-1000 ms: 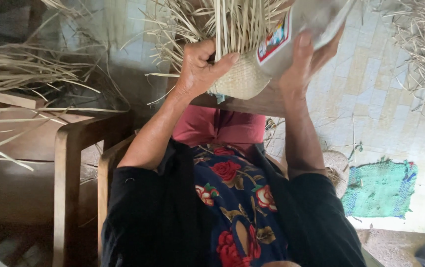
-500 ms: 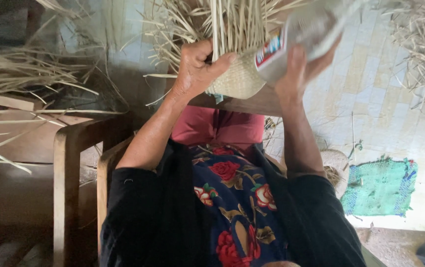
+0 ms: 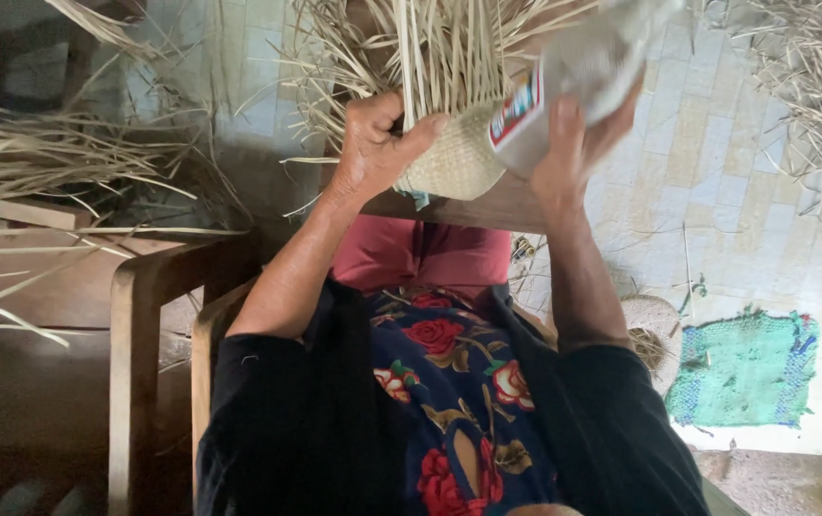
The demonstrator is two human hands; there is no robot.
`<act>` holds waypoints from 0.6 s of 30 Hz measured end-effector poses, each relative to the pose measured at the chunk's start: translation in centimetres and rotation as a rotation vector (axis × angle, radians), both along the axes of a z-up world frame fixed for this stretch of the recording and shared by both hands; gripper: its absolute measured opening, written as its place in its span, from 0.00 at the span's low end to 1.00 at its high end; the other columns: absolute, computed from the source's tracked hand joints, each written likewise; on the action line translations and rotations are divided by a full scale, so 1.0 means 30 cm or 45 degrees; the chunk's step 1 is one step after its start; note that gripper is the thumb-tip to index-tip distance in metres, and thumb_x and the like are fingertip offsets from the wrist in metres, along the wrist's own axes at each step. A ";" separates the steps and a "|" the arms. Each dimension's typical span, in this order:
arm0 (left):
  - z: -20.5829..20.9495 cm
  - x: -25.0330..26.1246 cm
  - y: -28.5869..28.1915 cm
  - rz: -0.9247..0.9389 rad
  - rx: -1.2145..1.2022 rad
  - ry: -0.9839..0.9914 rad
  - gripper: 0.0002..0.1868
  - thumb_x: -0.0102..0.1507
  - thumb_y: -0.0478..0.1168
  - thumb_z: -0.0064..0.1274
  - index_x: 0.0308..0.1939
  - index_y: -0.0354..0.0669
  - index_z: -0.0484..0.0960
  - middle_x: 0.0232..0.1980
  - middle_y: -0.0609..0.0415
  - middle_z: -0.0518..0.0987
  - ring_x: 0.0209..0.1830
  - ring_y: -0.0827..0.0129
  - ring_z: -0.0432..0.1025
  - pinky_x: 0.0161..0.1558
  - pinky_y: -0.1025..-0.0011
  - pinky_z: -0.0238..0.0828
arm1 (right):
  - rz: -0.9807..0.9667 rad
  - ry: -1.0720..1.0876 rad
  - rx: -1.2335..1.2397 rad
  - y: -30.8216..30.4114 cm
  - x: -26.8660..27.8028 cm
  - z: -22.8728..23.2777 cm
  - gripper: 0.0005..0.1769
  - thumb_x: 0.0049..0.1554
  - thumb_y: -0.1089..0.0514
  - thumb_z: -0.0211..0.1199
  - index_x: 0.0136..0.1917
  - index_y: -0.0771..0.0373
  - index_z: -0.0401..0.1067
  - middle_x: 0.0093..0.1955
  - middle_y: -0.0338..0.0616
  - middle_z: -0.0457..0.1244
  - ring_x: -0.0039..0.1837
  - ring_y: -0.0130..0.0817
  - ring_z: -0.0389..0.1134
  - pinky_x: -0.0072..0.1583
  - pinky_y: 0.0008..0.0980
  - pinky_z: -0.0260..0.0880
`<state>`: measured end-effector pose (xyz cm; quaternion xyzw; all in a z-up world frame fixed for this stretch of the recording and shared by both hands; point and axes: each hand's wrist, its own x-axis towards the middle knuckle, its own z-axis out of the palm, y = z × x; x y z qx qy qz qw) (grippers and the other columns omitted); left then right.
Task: The person weaves together thin strips of plant material to form a basket shape, occasionally rubbing a glass bottle against the surface.
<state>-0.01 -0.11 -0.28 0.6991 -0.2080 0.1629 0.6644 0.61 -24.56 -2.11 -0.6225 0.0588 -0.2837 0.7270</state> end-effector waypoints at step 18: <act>0.005 -0.004 0.007 -0.016 -0.023 0.099 0.32 0.68 0.42 0.61 0.25 0.53 0.49 0.25 0.66 0.49 0.26 0.77 0.44 0.26 0.70 0.39 | 0.273 -0.173 -0.165 0.032 0.110 0.124 0.40 0.64 0.39 0.72 0.78 0.54 0.58 0.68 0.51 0.65 0.67 0.45 0.65 0.66 0.54 0.73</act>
